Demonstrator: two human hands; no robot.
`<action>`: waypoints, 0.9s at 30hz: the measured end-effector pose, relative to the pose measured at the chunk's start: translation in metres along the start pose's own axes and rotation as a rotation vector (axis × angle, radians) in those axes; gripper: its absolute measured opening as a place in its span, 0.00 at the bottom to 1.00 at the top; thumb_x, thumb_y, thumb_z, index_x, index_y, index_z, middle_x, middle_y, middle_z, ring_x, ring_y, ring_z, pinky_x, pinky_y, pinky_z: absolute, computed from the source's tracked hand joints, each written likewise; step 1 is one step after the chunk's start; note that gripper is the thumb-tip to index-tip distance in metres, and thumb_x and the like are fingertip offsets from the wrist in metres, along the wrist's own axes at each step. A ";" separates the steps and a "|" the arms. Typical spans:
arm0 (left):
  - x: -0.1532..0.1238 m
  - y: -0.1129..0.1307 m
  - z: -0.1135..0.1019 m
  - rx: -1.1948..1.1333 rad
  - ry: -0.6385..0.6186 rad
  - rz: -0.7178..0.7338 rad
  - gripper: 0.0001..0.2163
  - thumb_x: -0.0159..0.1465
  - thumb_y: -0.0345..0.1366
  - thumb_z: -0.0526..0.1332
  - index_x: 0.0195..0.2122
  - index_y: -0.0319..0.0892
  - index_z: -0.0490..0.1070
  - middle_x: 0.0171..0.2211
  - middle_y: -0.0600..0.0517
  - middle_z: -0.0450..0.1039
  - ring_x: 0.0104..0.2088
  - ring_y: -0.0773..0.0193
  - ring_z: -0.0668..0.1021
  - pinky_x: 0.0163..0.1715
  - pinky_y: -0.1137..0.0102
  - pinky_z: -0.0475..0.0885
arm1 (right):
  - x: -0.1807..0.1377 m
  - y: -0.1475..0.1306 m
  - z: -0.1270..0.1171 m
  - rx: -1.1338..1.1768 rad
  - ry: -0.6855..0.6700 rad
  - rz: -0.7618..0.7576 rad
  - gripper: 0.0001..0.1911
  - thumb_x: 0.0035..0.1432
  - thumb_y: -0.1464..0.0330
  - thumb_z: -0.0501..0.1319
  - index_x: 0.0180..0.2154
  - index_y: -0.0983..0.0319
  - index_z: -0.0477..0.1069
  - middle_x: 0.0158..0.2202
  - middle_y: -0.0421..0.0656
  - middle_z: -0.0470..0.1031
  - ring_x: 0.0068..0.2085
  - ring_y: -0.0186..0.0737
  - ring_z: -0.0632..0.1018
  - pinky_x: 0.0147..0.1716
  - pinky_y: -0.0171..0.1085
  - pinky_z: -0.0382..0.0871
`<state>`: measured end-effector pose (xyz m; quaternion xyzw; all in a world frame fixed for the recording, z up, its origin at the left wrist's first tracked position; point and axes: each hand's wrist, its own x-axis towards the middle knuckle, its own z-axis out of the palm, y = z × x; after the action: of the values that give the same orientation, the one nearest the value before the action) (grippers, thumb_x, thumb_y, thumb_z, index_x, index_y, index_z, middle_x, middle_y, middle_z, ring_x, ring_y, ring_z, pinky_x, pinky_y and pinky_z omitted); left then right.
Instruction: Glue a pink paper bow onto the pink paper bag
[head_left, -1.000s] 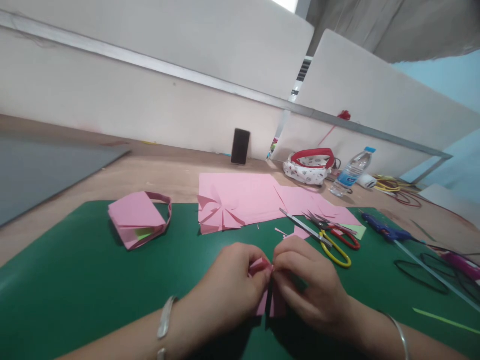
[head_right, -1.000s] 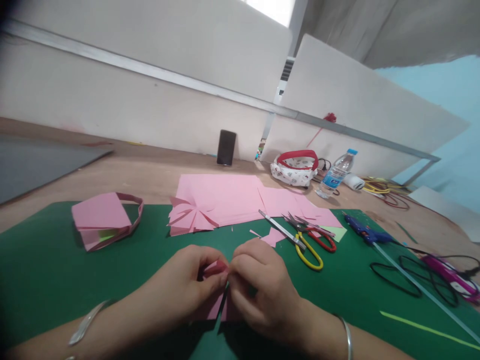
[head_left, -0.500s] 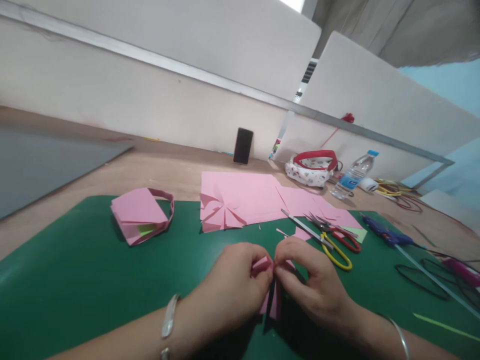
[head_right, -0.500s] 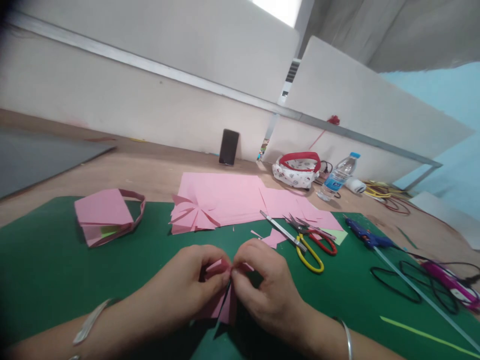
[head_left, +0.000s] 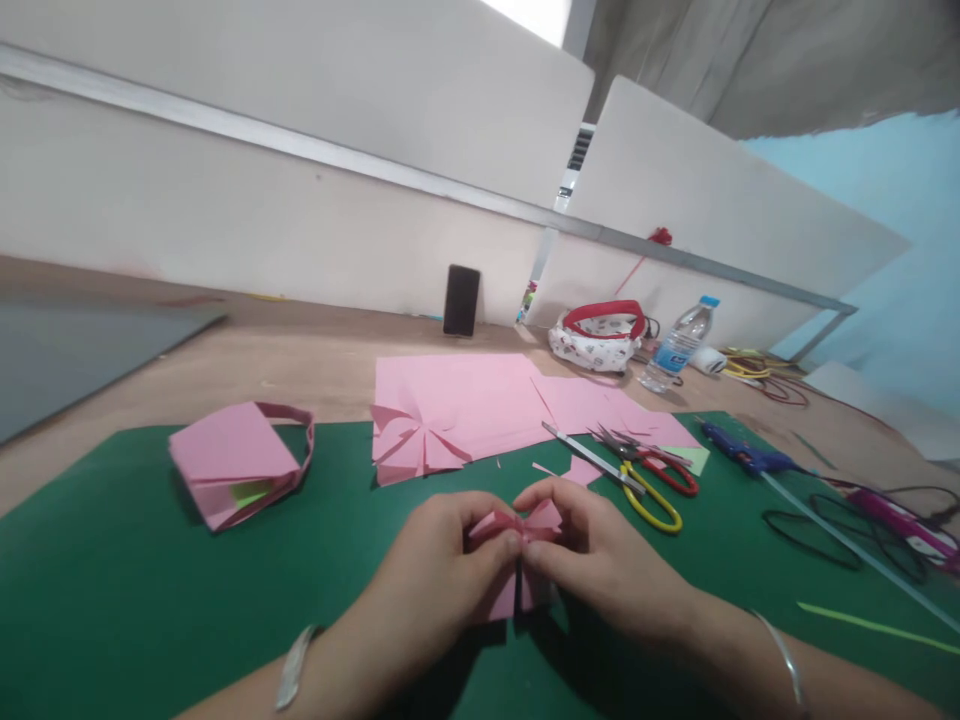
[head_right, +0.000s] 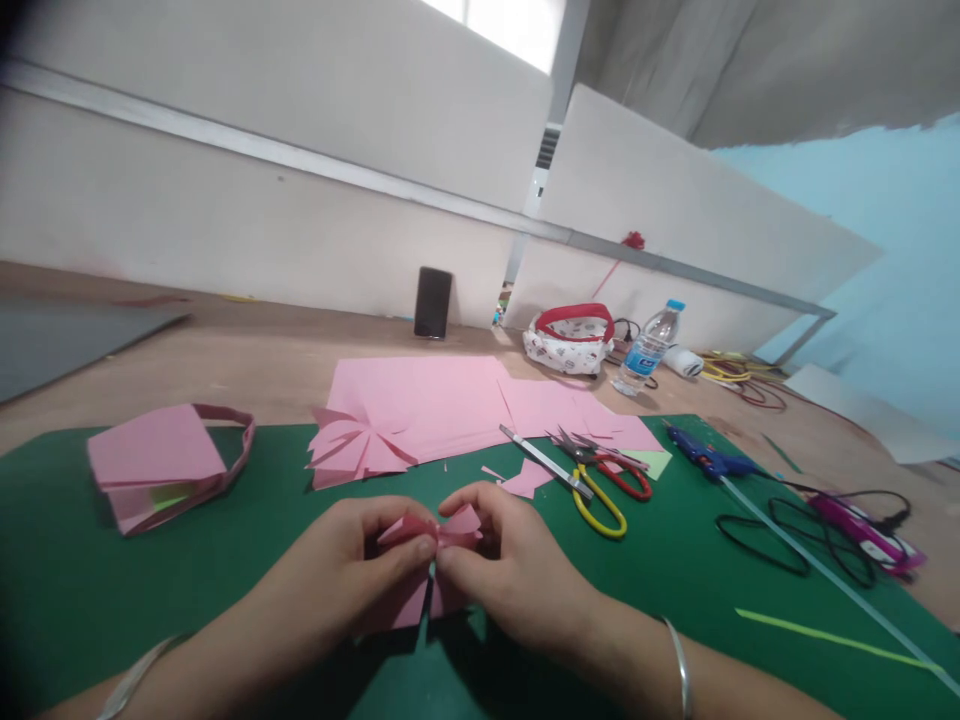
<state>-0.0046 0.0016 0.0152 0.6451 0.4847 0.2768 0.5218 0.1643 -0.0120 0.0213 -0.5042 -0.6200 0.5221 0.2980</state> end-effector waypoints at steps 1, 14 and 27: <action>0.000 0.000 0.000 0.017 -0.004 -0.003 0.10 0.55 0.41 0.56 0.27 0.40 0.72 0.24 0.54 0.70 0.26 0.64 0.70 0.25 0.73 0.61 | 0.000 0.000 0.000 -0.005 -0.002 0.003 0.13 0.51 0.74 0.60 0.41 0.63 0.65 0.24 0.33 0.63 0.24 0.28 0.65 0.22 0.28 0.58; -0.003 0.003 0.005 0.059 0.007 -0.068 0.10 0.54 0.41 0.54 0.23 0.41 0.68 0.20 0.56 0.60 0.24 0.66 0.63 0.24 0.72 0.57 | -0.004 -0.002 0.002 -0.435 0.152 -0.277 0.07 0.50 0.77 0.56 0.24 0.61 0.61 0.22 0.35 0.65 0.26 0.31 0.66 0.26 0.30 0.60; -0.007 -0.003 0.008 0.240 -0.004 -0.021 0.10 0.58 0.38 0.52 0.25 0.42 0.69 0.23 0.55 0.64 0.28 0.63 0.67 0.28 0.71 0.58 | -0.001 0.001 0.001 -0.488 0.119 -0.230 0.05 0.48 0.77 0.56 0.24 0.62 0.65 0.22 0.36 0.67 0.25 0.31 0.66 0.25 0.30 0.59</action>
<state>-0.0018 -0.0077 0.0109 0.6983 0.5201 0.2099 0.4448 0.1642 -0.0134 0.0204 -0.5171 -0.7621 0.2894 0.2610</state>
